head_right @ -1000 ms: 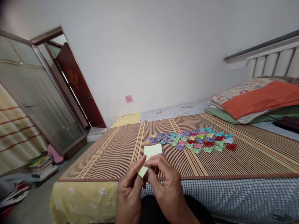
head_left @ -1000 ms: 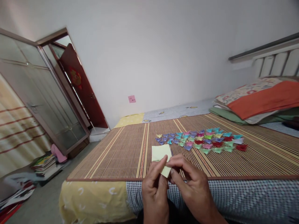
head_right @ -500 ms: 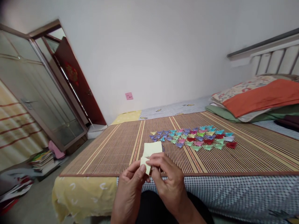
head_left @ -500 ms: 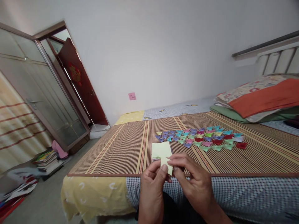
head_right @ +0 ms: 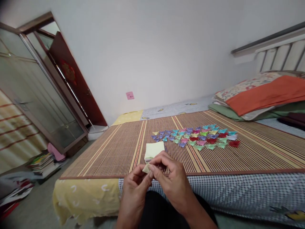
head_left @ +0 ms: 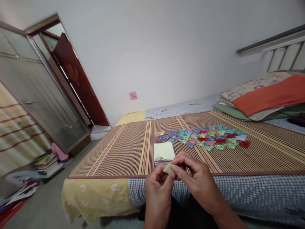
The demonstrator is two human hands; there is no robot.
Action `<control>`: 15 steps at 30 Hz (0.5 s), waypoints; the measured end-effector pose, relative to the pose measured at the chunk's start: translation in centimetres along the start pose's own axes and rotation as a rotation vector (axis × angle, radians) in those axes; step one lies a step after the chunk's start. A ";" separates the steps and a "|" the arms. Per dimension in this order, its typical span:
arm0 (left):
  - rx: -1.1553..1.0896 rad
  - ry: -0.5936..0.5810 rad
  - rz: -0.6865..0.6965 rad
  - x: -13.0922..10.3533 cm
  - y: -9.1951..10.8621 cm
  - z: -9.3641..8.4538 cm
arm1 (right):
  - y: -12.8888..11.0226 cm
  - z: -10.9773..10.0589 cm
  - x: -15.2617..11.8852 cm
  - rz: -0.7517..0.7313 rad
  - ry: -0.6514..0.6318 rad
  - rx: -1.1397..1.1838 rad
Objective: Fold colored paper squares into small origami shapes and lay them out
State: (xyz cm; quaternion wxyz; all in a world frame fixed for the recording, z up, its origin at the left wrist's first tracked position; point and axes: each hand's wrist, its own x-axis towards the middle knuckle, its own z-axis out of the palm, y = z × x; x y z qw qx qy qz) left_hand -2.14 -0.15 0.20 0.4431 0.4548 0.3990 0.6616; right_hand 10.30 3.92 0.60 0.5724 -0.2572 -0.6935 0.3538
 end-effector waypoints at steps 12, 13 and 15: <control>0.049 -0.083 -0.110 -0.3 0.0 0.1 | 0.2 0.2 0.7 0.340 -0.079 0.430; 0.051 -0.098 -0.115 -0.3 0.1 0.1 | 0.2 0.2 0.8 0.385 -0.111 0.487; 0.028 -0.127 -0.125 -0.4 0.2 0.1 | 0.3 0.1 1.0 0.439 -0.167 0.567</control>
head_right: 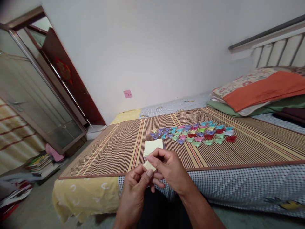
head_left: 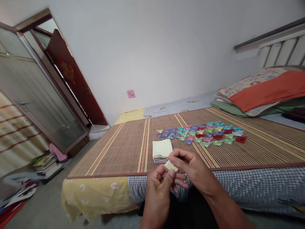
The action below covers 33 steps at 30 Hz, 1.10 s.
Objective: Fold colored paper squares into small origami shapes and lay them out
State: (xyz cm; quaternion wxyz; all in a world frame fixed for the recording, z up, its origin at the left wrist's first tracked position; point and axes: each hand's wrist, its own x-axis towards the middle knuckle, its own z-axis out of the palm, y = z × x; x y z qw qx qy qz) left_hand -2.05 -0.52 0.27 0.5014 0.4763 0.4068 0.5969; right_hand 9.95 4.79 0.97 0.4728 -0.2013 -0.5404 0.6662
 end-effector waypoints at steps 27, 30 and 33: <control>0.164 0.119 0.095 1.0 0.8 -2.2 | -0.5 -1.9 -0.8 -0.138 0.003 -0.457; 0.196 0.140 0.067 1.0 1.0 -2.3 | -0.5 -1.8 -0.8 -0.102 -0.021 -0.490; 0.198 0.146 0.050 0.9 0.8 -2.1 | -0.5 -1.8 -0.7 -0.084 -0.040 -0.525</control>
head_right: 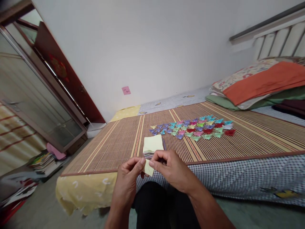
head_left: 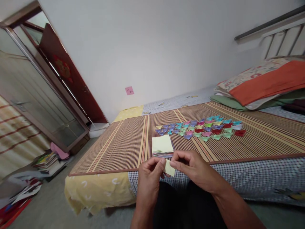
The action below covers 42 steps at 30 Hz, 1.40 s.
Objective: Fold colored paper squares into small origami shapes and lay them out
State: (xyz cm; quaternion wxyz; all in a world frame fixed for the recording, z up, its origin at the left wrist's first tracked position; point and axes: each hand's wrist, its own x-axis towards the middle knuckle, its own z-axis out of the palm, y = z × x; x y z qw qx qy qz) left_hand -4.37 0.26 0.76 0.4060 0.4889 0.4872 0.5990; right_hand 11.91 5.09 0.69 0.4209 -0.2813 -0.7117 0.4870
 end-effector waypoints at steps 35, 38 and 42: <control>-0.076 0.137 0.122 -0.6 -1.3 0.9 | 1.9 1.1 0.1 0.091 0.114 0.214; 0.024 0.049 0.220 -1.5 -1.2 0.2 | 1.9 1.1 -0.1 0.072 0.150 0.206; 0.102 0.014 0.316 -1.7 -1.6 -0.4 | 1.7 1.3 -0.3 0.055 0.103 0.218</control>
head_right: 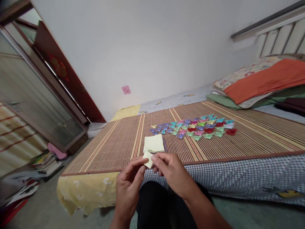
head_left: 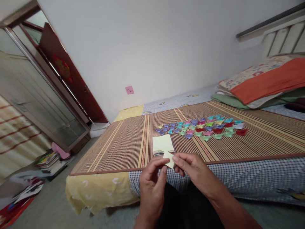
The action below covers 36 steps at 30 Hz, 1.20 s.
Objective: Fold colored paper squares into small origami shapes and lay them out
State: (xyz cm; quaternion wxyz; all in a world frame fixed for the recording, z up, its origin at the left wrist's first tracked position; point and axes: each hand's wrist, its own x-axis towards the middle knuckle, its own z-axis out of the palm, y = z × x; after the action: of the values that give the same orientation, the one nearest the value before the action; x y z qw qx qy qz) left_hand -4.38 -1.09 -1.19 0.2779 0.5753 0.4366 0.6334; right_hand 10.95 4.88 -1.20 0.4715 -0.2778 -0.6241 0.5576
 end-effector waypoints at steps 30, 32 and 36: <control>0.066 0.034 0.129 1.0 1.5 -0.3 | -2.3 0.5 -1.1 -0.531 0.127 -0.292; 0.063 0.054 0.102 1.0 1.5 0.0 | -2.1 0.6 -1.1 -0.507 0.147 -0.271; 0.058 0.078 0.058 0.8 1.7 0.4 | -2.0 0.8 -1.1 -0.487 0.164 -0.253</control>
State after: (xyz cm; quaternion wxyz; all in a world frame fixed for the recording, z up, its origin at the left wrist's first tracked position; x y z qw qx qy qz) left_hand -3.83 -1.15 0.67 0.2254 0.5705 0.4486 0.6500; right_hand 11.04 3.10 0.45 0.6021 -0.2205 -0.6968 0.3215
